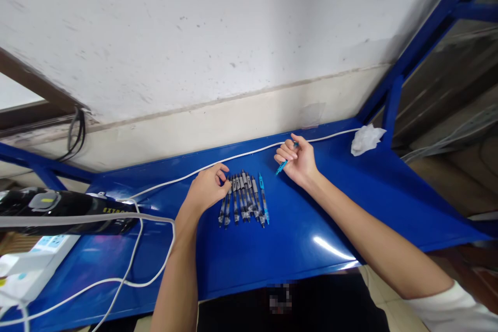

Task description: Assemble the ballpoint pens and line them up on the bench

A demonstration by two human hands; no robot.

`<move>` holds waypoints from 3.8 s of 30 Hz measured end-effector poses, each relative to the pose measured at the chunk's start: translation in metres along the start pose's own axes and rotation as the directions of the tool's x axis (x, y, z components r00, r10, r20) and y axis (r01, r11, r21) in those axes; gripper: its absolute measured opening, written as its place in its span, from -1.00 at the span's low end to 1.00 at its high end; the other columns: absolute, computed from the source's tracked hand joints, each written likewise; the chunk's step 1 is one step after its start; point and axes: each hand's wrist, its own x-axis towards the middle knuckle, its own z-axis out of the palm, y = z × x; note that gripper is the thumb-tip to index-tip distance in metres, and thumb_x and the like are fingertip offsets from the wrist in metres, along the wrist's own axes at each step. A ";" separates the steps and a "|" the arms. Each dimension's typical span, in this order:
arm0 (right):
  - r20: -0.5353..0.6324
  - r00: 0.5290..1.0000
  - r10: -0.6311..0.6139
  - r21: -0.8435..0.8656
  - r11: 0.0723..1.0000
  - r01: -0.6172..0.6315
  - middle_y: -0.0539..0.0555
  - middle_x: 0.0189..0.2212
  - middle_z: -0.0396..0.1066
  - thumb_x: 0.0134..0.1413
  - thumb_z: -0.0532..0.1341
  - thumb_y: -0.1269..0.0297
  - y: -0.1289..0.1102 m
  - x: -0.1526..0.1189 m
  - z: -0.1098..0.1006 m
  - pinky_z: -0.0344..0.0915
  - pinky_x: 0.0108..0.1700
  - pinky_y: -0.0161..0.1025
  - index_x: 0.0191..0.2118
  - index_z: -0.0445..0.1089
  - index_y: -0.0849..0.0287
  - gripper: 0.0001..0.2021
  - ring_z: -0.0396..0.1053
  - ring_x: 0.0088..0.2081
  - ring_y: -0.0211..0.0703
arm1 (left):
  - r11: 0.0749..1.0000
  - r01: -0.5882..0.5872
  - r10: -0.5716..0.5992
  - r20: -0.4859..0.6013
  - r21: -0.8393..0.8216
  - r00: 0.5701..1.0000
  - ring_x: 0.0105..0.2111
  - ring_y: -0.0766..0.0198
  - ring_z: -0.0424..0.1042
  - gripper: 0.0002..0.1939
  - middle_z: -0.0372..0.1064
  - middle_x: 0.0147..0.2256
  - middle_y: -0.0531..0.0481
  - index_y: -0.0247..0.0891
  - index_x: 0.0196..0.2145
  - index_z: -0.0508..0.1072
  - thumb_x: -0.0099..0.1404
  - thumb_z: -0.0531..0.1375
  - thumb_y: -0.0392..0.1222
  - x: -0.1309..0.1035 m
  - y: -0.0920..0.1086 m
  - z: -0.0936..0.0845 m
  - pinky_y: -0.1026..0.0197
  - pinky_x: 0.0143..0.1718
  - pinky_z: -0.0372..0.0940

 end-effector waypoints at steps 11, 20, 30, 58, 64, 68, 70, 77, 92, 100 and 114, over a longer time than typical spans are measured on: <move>0.116 0.984 -0.134 -0.568 0.804 0.177 0.01 -0.47 0.48 0.24 0.39 -0.25 0.012 -0.002 0.005 0.31 -0.48 -0.31 -0.17 0.54 0.11 -0.53 0.36 -0.49 -0.23 | 0.968 0.054 -0.063 -0.030 -0.243 0.998 -0.35 0.12 0.59 -0.75 0.63 -0.34 -0.04 -0.20 -0.21 0.65 0.10 0.33 -0.22 -0.001 0.011 -0.004 0.11 -0.25 0.46; 0.306 0.947 -0.100 -0.716 0.632 0.298 0.04 -0.21 0.60 0.20 0.47 0.01 0.012 0.000 0.000 0.45 -0.34 -0.25 0.04 0.53 0.05 -0.62 0.57 -0.37 -0.17 | 0.564 -0.071 -0.169 -0.199 -0.823 0.965 -0.27 0.19 0.54 -0.69 0.59 -0.21 -0.08 -0.24 -0.11 0.69 0.19 0.46 -0.11 0.002 0.023 -0.013 0.13 -0.20 0.54; 0.541 0.833 -0.112 -0.817 -0.304 0.490 -0.04 -0.55 0.44 0.38 0.26 0.20 -0.002 -0.007 -0.010 0.08 -0.32 -0.23 -0.26 0.57 0.07 -0.82 0.33 -0.50 -0.19 | 0.153 -0.174 -0.189 -0.201 -0.973 0.961 -0.02 0.18 0.57 -0.73 0.58 -0.05 -0.08 -0.13 -0.09 0.60 0.26 0.47 -0.18 0.001 0.038 -0.005 0.11 0.13 0.44; 0.599 0.787 0.148 -0.798 0.021 0.603 0.04 -0.28 0.60 0.57 0.11 0.09 0.032 -0.026 0.010 0.29 -0.15 -0.21 -0.02 0.55 0.02 -0.73 0.49 -0.30 -0.10 | 0.167 -0.069 -0.150 -0.094 -0.984 0.984 -0.03 0.13 0.64 -0.73 0.66 -0.08 -0.12 -0.20 -0.21 0.58 0.20 0.54 -0.15 0.001 0.054 0.024 0.03 0.12 0.49; 0.653 0.743 0.146 -0.748 -0.023 0.663 0.03 -0.37 0.49 0.61 0.03 0.11 0.035 -0.027 0.012 0.27 -0.15 -0.18 -0.27 0.50 0.04 -0.60 0.41 -0.34 -0.11 | 0.314 -0.083 -0.214 -0.156 -0.946 0.964 -0.06 0.02 0.70 -0.63 0.69 -0.24 -0.12 -0.22 -0.25 0.49 0.16 0.57 -0.09 -0.002 0.055 0.025 0.03 -0.01 0.56; 0.683 0.722 0.114 -0.711 -0.127 0.692 0.06 -0.33 0.50 0.61 0.05 0.13 0.036 -0.027 0.009 0.26 -0.15 -0.18 -0.16 0.54 0.02 -0.65 0.40 -0.31 -0.09 | 0.386 -0.119 -0.244 -0.226 -0.915 0.943 -0.15 0.03 0.72 -0.61 0.66 -0.35 -0.06 -0.23 -0.23 0.52 0.15 0.59 -0.09 -0.002 0.053 0.024 0.08 -0.10 0.57; 0.695 0.712 0.104 -0.692 -0.174 0.701 0.07 -0.30 0.50 0.62 0.05 0.13 0.037 -0.027 0.007 0.27 -0.15 -0.18 -0.10 0.56 0.02 -0.67 0.40 -0.30 -0.09 | 0.417 -0.124 -0.231 -0.236 -0.901 0.944 -0.21 0.08 0.71 -0.63 0.68 -0.33 -0.07 -0.24 -0.16 0.59 0.17 0.58 -0.09 -0.002 0.053 0.023 0.09 -0.10 0.56; 0.720 0.688 0.090 -0.646 -0.274 0.712 0.13 -0.23 0.53 0.63 0.06 0.15 0.041 -0.027 -0.001 0.36 -0.11 -0.17 -0.02 0.57 0.14 -0.66 0.45 -0.24 -0.10 | 0.538 -0.153 -0.218 -0.311 -0.829 0.925 -0.34 0.19 0.65 -0.73 0.69 -0.30 -0.11 -0.27 -0.23 0.71 0.20 0.55 -0.06 -0.003 0.054 0.023 0.17 -0.15 0.52; 0.709 0.705 -0.025 -0.674 -0.319 0.666 0.13 -0.14 0.53 0.59 0.13 0.17 0.030 -0.018 -0.007 0.39 -0.12 -0.15 0.00 0.43 0.09 -0.82 0.50 -0.17 -0.06 | 0.492 -0.140 -0.128 -0.231 -0.859 0.965 -0.25 0.16 0.62 -0.69 0.64 -0.27 -0.10 -0.24 -0.15 0.65 0.26 0.51 -0.01 0.000 0.053 0.031 0.15 -0.19 0.51; 0.657 0.753 -0.022 -0.734 -0.246 0.633 0.09 -0.21 0.49 0.55 0.15 0.19 0.035 -0.017 -0.013 0.37 -0.16 -0.16 -0.07 0.31 0.07 -0.90 0.45 -0.25 -0.09 | 0.482 -0.151 -0.063 -0.205 -0.863 0.977 -0.08 0.13 0.61 -0.62 0.64 -0.04 -0.14 -0.17 -0.05 0.62 0.23 0.54 -0.06 -0.001 0.050 0.032 0.13 -0.05 0.48; 0.676 0.736 0.037 -0.698 -0.290 0.655 0.15 -0.13 0.41 0.61 0.04 0.16 0.034 -0.019 -0.006 0.39 -0.08 -0.08 0.00 0.30 0.07 -0.84 0.41 -0.15 -0.02 | 0.486 -0.120 -0.113 -0.199 -0.866 0.974 -0.22 0.16 0.61 -0.69 0.63 -0.23 -0.10 -0.22 -0.20 0.59 0.28 0.51 0.02 0.000 0.051 0.034 0.13 -0.16 0.49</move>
